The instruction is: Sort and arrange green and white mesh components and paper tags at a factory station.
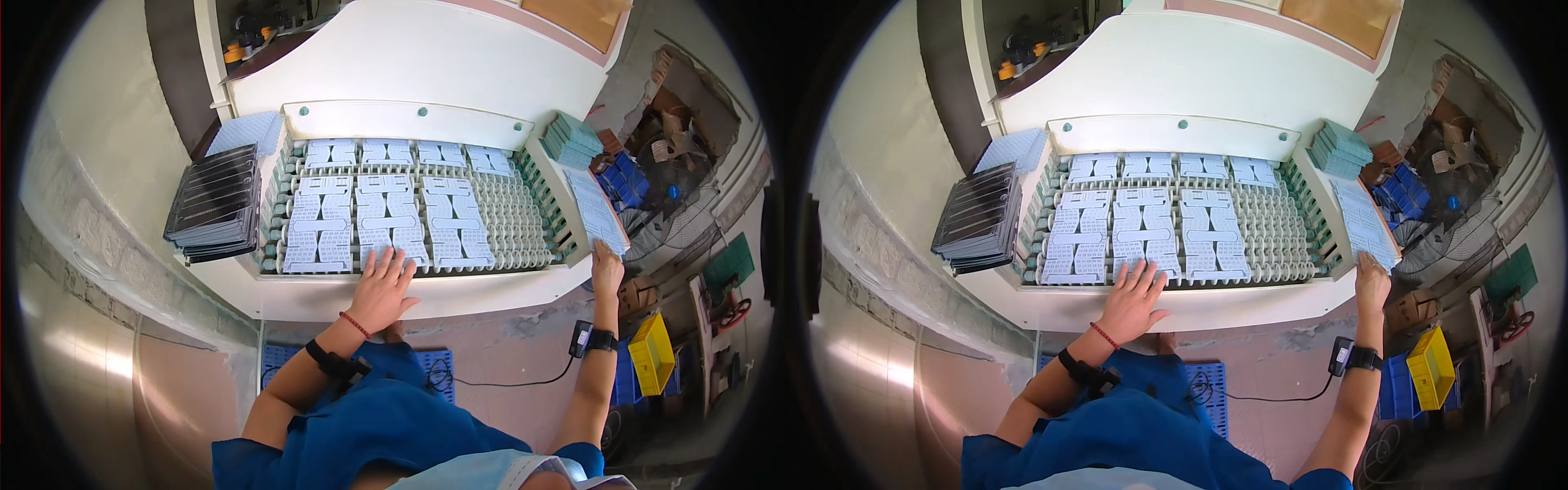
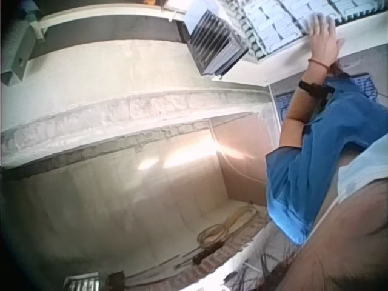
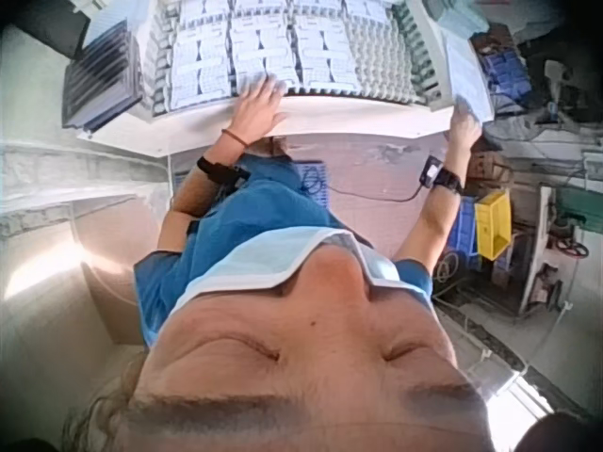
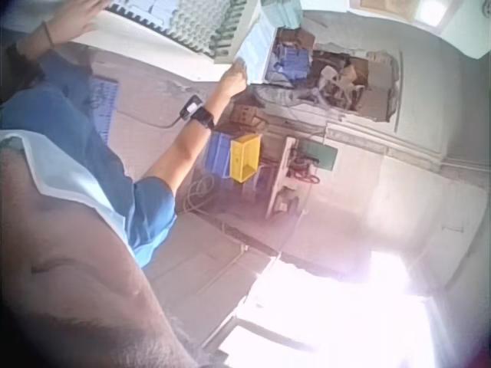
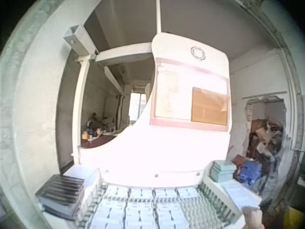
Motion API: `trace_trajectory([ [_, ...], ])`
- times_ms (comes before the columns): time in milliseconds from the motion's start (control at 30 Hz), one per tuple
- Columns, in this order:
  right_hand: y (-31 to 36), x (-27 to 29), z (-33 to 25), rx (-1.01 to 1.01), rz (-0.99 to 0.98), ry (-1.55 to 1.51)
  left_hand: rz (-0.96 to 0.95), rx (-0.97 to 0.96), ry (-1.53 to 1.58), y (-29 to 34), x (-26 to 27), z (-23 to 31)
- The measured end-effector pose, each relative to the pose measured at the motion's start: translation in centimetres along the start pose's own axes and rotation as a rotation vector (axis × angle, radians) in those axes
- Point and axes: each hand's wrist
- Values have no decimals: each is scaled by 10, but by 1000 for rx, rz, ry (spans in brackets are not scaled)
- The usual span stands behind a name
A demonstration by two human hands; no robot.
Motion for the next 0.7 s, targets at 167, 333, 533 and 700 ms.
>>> trace_trajectory([
  [167, 20, 37, -66, 491, 464, -21, 21, -11, 3, -7, -5, -6],
  [333, 9, 12, -121, 658, 392, -125, 39, -34, 1, -15, -9, -12],
  [533, 3, -47, -121, 554, 30, -252, 24, -84, 42, -20, -10, -16],
  [700, -4, 8, -116, 403, 31, -549, 30, -17, -25, -14, -2, -14],
])
Point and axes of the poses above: each hand's wrist, its own y-axis away from the middle knuckle, its own x-axis out of the back of the hand, z = x × y, and after that the axes turned 9 degrees about -z, right-handed
